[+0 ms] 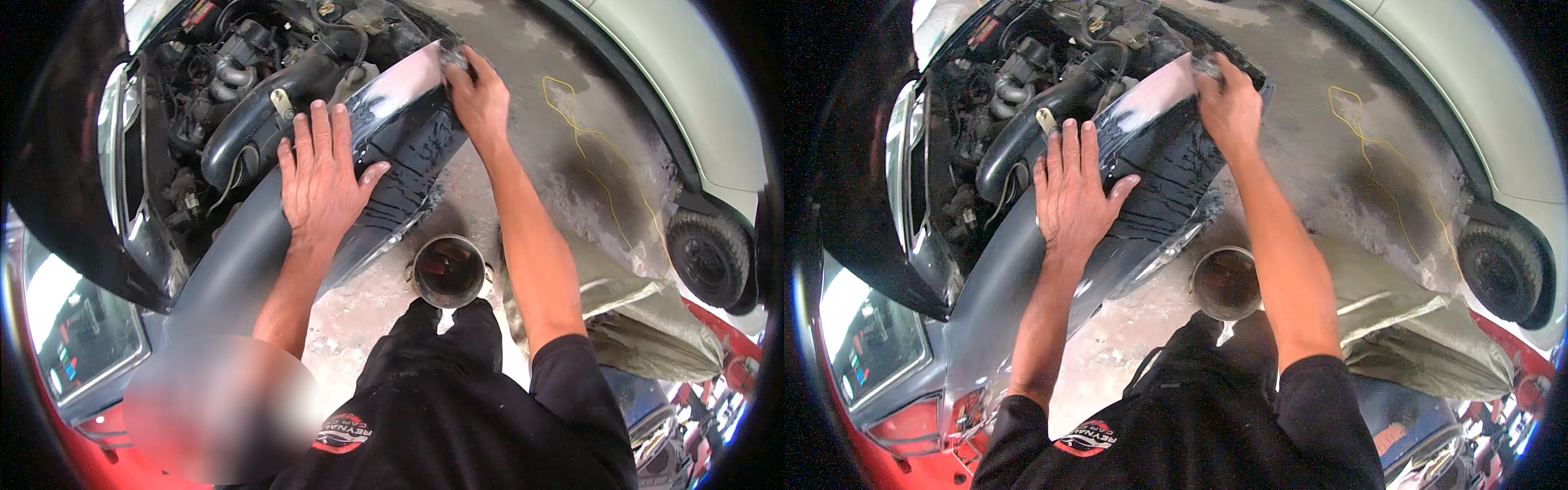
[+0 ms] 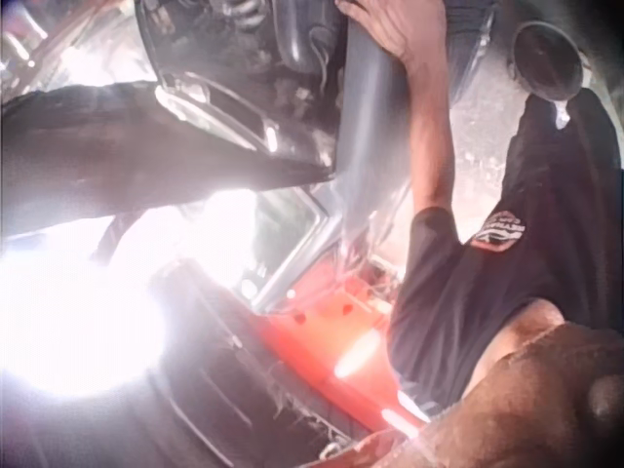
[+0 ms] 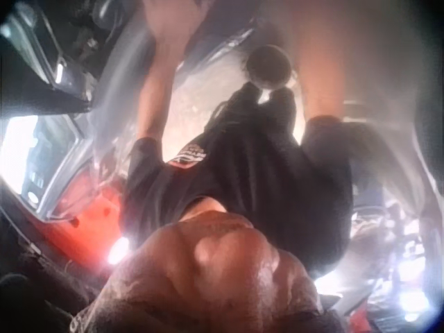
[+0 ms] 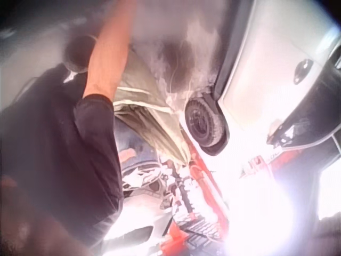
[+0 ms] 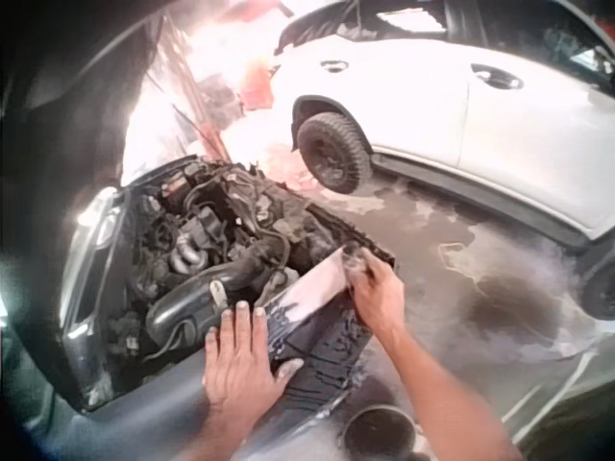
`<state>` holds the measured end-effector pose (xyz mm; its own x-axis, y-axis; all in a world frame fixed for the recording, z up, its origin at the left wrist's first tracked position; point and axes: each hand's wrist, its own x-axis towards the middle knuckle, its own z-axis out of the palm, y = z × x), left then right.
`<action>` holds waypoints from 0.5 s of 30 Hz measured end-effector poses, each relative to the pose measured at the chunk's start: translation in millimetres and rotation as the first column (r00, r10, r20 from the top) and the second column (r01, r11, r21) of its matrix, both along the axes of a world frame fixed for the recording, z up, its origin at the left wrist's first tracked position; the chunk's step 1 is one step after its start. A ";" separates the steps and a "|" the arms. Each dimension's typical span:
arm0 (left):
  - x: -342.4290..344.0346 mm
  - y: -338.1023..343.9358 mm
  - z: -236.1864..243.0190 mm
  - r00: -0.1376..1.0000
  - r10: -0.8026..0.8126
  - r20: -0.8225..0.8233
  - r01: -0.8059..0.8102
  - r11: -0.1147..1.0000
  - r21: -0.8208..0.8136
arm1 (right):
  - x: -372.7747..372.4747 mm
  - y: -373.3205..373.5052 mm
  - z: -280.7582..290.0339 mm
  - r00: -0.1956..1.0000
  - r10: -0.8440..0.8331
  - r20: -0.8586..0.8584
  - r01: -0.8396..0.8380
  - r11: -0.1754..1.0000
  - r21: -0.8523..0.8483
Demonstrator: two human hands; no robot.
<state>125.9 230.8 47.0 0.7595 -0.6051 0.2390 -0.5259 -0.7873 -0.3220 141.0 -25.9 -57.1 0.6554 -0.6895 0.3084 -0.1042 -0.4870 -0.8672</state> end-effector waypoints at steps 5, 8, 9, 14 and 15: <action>18.8 -65.5 -14.8 0.993 -0.102 0.064 0.097 0.992 0.076 | -94.0 14.2 -70.1 0.997 0.003 -0.080 0.031 0.909 0.415; 39.2 -117.5 -40.4 0.987 -0.124 0.104 0.117 0.991 0.065 | -158.5 27.3 -109.6 0.987 0.104 -0.122 -0.023 0.846 0.532; 45.1 -132.7 -49.5 0.980 -0.129 0.148 0.124 0.991 0.042 | -176.9 30.3 -120.4 0.984 0.094 -0.152 0.001 0.850 0.527; 69.6 -189.0 -73.7 0.974 -0.181 0.133 0.168 0.980 0.105 | -242.4 36.6 -151.9 0.981 0.089 -0.171 0.069 0.666 0.743; 72.0 -196.8 -76.0 0.970 -0.202 0.137 0.186 0.975 0.119 | -251.1 36.8 -154.5 0.990 0.094 -0.104 0.023 0.627 0.778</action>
<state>197.9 34.0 -28.9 0.5862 -0.7649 0.2669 -0.6061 -0.6327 -0.4820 -110.0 10.9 -211.6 0.6760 -0.6095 -0.4141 -0.2342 0.3551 -0.9050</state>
